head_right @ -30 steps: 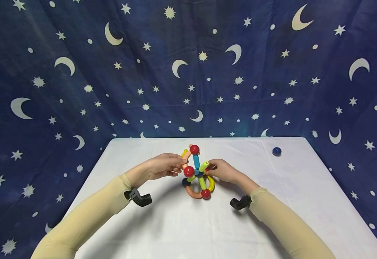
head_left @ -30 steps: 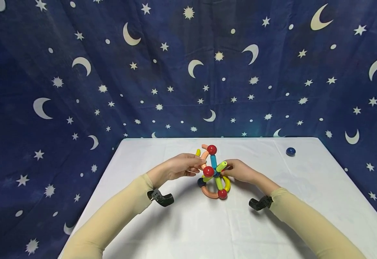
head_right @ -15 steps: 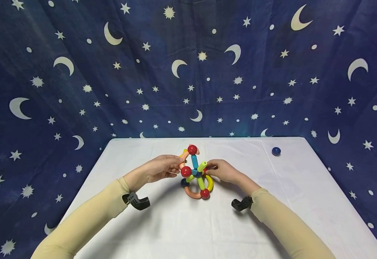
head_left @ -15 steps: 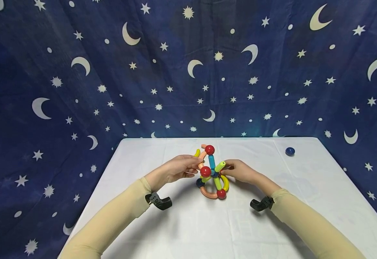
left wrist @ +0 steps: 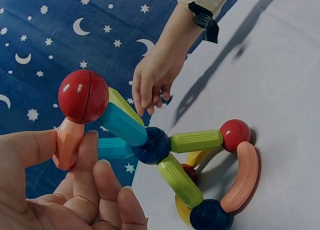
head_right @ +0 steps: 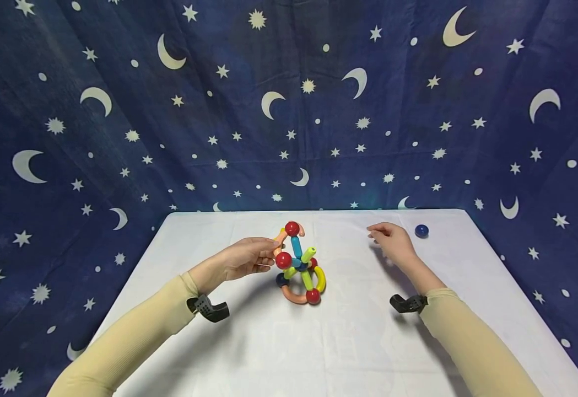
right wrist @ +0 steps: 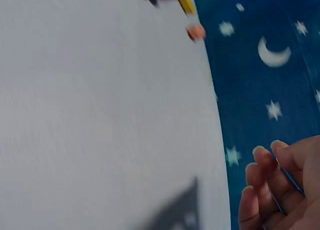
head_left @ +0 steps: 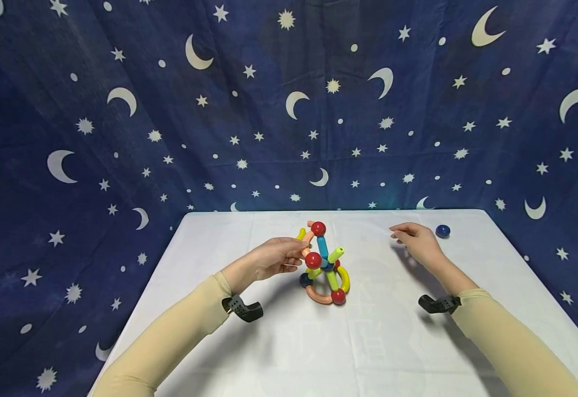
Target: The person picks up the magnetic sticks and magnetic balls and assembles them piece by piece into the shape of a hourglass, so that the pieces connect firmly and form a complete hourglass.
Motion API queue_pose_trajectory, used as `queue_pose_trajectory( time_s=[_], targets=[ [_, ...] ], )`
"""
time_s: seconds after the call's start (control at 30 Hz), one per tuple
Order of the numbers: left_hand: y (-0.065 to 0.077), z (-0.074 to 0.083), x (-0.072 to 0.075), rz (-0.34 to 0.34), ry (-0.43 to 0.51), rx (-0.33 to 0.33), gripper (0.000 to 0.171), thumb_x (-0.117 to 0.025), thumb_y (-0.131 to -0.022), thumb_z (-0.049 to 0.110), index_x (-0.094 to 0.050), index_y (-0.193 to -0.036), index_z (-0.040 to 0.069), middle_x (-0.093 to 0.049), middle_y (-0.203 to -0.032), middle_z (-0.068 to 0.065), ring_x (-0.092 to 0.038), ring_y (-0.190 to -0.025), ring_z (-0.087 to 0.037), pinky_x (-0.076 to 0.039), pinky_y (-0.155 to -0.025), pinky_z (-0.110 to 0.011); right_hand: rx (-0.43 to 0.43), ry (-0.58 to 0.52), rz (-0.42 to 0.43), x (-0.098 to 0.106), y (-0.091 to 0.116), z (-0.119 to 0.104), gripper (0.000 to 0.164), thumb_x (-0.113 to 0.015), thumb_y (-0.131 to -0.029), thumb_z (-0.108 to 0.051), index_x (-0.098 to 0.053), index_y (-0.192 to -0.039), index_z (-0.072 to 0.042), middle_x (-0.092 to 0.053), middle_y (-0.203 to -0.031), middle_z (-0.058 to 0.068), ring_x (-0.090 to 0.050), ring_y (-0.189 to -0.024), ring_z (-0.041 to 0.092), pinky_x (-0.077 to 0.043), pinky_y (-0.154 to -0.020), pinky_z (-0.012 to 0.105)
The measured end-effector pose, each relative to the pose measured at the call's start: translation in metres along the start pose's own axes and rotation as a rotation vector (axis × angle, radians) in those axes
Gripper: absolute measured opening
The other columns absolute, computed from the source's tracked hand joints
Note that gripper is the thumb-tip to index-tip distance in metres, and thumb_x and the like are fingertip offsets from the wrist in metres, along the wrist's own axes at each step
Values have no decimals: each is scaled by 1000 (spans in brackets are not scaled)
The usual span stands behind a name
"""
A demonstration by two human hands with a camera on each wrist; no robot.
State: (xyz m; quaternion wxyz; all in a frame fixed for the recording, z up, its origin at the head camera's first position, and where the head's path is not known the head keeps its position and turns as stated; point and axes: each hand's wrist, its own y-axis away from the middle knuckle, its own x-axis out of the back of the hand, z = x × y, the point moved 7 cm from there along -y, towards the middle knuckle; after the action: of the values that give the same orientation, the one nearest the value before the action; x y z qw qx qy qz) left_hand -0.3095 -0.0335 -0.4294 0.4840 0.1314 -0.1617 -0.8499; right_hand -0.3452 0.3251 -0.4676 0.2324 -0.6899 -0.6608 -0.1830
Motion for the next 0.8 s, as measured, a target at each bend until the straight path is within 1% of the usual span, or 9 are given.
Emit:
queue_pose_trajectory(
  time_s=[0.1, 0.23, 0.37, 0.47, 0.53, 0.6, 0.67, 0.73, 0.8],
  targets=[
    [-1, -1, 0, -6, 7, -2, 21, -65, -100, 27, -63, -110, 8, -65, -87, 1, -60, -80, -14, -51, -76, -27, -37, 15, 86, 24, 1, 9, 38, -51, -108, -27, -65, -131, -1, -70, -117, 21, -63, -97, 22, -51, -71, 22],
    [0, -1, 0, -10, 15, 1, 21, -66, -100, 27, -63, -110, 8, -64, -88, 0, -59, -82, -15, -50, -78, -28, -120, 19, 186, 48, 3, 24, 40, -47, -109, -27, -64, -133, 0, -68, -120, 22, -61, -99, 22, -50, -65, 22],
    [0, -1, 0, -14, 13, 0, 20, -66, -100, 28, -62, -109, 9, -64, -89, 1, -59, -81, -14, -51, -78, -27, -224, 14, 269, 67, 5, 42, 41, -45, -108, -25, -62, -135, 1, -66, -124, 22, -61, -98, 19, -47, -64, 20],
    [1, -1, 0, -16, 21, -3, 21, -65, -101, 28, -62, -110, 8, -65, -88, 1, -59, -80, -13, -51, -77, -27, -308, 18, 319, 76, 5, 56, 42, -43, -108, -24, -61, -137, 1, -64, -128, 21, -61, -101, 19, -47, -68, 19],
    [1, -1, 1, -15, 32, -1, 23, -64, -102, 27, -62, -112, 7, -65, -86, 1, -60, -78, -13, -51, -76, -27, -364, 32, 347, 82, 6, 65, 44, -42, -107, -23, -59, -140, 2, -61, -133, 22, -60, -110, 25, -49, -74, 25],
    [1, -2, 2, -13, 44, 2, 24, -63, -102, 27, -61, -115, 6, -65, -85, 2, -60, -77, -13, -52, -76, -27, -415, 39, 371, 86, 8, 72, 46, -41, -106, -22, -55, -143, 1, -56, -139, 23, -55, -122, 34, -50, -86, 35],
    [2, -2, 2, -15, 48, 2, 24, -62, -102, 27, -61, -115, 7, -65, -85, 2, -60, -77, -13, -52, -76, -27, -455, 42, 390, 89, 9, 79, 49, -40, -105, -21, -51, -147, 2, -51, -144, 25, -49, -131, 39, -47, -96, 46],
    [1, -2, 1, -19, 45, 1, 22, -63, -102, 27, -61, -114, 8, -65, -86, 2, -59, -78, -13, -51, -76, -27, -478, 44, 401, 90, 10, 85, 51, -42, -104, -21, -47, -149, 2, -48, -147, 26, -45, -133, 42, -42, -102, 52],
    [1, -3, 1, -22, 43, 0, 19, -63, -101, 26, -62, -110, 10, -65, -87, 2, -59, -79, -13, -51, -76, -26, -488, 43, 397, 88, 8, 90, 53, -44, -104, -22, -44, -151, 3, -47, -146, 27, -45, -132, 42, -41, -103, 53]
  ],
)
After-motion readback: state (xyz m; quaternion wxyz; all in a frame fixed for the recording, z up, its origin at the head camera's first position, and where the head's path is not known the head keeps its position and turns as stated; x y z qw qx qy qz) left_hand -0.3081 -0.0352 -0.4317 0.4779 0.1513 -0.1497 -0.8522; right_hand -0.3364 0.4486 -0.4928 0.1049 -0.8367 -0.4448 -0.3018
